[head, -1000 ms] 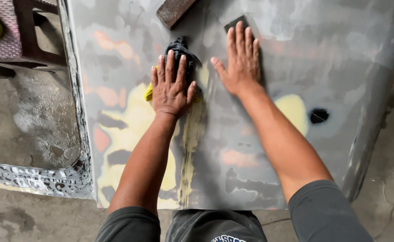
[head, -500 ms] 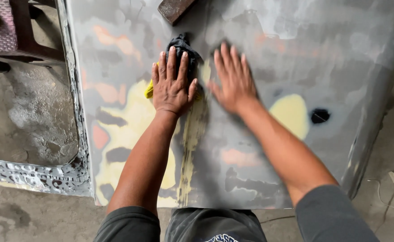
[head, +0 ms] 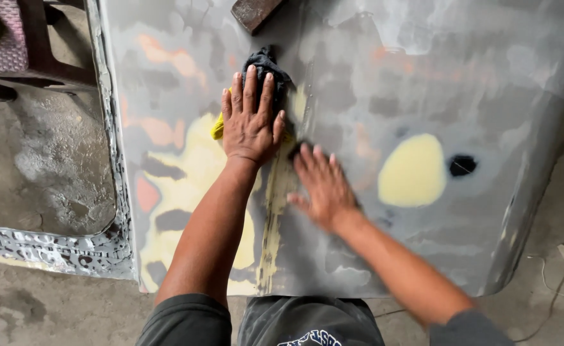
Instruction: The person sands a large, flat, gray surface using a sanding block in their right hand while holding a cloth in their left hand. They move the sanding block back and forth across the surface, focusing on different areas to smooth it out.
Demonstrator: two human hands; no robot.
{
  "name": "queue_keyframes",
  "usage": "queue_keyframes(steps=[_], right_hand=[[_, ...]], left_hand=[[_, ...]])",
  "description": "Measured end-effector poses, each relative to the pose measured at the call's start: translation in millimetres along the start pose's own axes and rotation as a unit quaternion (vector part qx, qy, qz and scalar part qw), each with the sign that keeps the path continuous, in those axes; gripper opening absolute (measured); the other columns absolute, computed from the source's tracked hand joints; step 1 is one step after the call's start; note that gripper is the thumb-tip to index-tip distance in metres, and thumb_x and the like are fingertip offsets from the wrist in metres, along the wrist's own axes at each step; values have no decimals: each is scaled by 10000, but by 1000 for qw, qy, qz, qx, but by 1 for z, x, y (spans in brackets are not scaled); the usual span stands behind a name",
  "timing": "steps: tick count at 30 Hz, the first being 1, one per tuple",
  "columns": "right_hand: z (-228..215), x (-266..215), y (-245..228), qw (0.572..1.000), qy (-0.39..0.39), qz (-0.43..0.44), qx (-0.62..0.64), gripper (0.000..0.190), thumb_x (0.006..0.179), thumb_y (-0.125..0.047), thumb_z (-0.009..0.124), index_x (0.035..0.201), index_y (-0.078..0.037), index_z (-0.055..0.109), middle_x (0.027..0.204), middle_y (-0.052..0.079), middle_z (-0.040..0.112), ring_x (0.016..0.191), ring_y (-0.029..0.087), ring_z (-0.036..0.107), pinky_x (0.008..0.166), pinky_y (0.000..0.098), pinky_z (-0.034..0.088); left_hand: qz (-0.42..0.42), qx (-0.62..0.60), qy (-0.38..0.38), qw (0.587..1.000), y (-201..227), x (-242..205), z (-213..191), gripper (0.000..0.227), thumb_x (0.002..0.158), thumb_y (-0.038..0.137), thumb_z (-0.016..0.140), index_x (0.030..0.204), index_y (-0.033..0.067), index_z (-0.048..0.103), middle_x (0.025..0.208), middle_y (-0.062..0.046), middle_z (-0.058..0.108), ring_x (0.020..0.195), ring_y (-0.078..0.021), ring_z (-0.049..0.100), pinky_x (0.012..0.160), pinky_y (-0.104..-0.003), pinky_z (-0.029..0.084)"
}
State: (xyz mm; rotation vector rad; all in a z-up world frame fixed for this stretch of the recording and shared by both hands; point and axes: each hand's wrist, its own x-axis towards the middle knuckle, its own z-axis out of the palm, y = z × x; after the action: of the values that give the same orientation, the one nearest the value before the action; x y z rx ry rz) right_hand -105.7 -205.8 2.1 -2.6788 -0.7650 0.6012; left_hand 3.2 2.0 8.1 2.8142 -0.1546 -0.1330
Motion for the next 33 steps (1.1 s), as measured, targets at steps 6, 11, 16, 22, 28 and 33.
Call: queue_keyframes(steps=[6, 11, 16, 22, 28, 33], right_hand=[[-88, 134, 64, 997, 65, 36, 9, 894, 1024, -695, 174, 1662, -70, 154, 1737, 154, 91, 1604, 374, 89, 1293, 529, 62], [-61, 90, 29, 996, 85, 35, -5, 917, 1043, -695, 243, 1653, -13, 178, 1732, 194, 103, 1601, 387, 80, 1289, 547, 72], [0, -13, -13, 998, -42, -36, -9, 908, 976, -708, 287, 1603, -54, 222, 1686, 184, 114, 1560, 383, 62, 1233, 556, 64], [-42, 71, 48, 994, -48, -35, -88, 903, 962, -746, 244, 1631, -144, 177, 1715, 79, 55, 1567, 294, 48, 1237, 546, 39], [-90, 119, 48, 995, 59, 82, -20, 897, 1051, -675, 255, 1670, -39, 129, 1737, 142, 45, 1609, 328, 34, 1301, 514, 15], [-20, 11, -6, 999, -39, -31, -12, 917, 986, -690, 333, 1604, -25, 201, 1695, 180, 69, 1561, 372, 61, 1236, 528, 38]], left_hand=[[-6, 6, -10, 1000, -1, -1, 2, 752, 988, 434, 547, 1646, 185, 282, 1712, -153, 170, 1574, -402, 134, 1263, -571, 91], [-13, 4, -1, 1000, 0, 0, 2, 750, 995, 424, 547, 1657, 194, 279, 1722, -137, 170, 1587, -393, 138, 1279, -565, 94], [-4, 5, -4, 1000, -2, -1, 1, 755, 987, 418, 546, 1649, 180, 274, 1715, -153, 160, 1577, -402, 135, 1267, -572, 89], [0, 5, 5, 1000, -2, -2, 5, 748, 999, 413, 543, 1660, 187, 276, 1720, -142, 162, 1581, -397, 129, 1271, -570, 88], [-3, 5, 1, 1000, 0, 0, 5, 760, 975, 407, 556, 1653, 193, 287, 1719, -143, 166, 1585, -392, 137, 1277, -568, 91], [-4, 0, 4, 1000, -4, -1, 6, 753, 987, 417, 552, 1651, 188, 280, 1717, -146, 158, 1577, -402, 132, 1271, -569, 89]])
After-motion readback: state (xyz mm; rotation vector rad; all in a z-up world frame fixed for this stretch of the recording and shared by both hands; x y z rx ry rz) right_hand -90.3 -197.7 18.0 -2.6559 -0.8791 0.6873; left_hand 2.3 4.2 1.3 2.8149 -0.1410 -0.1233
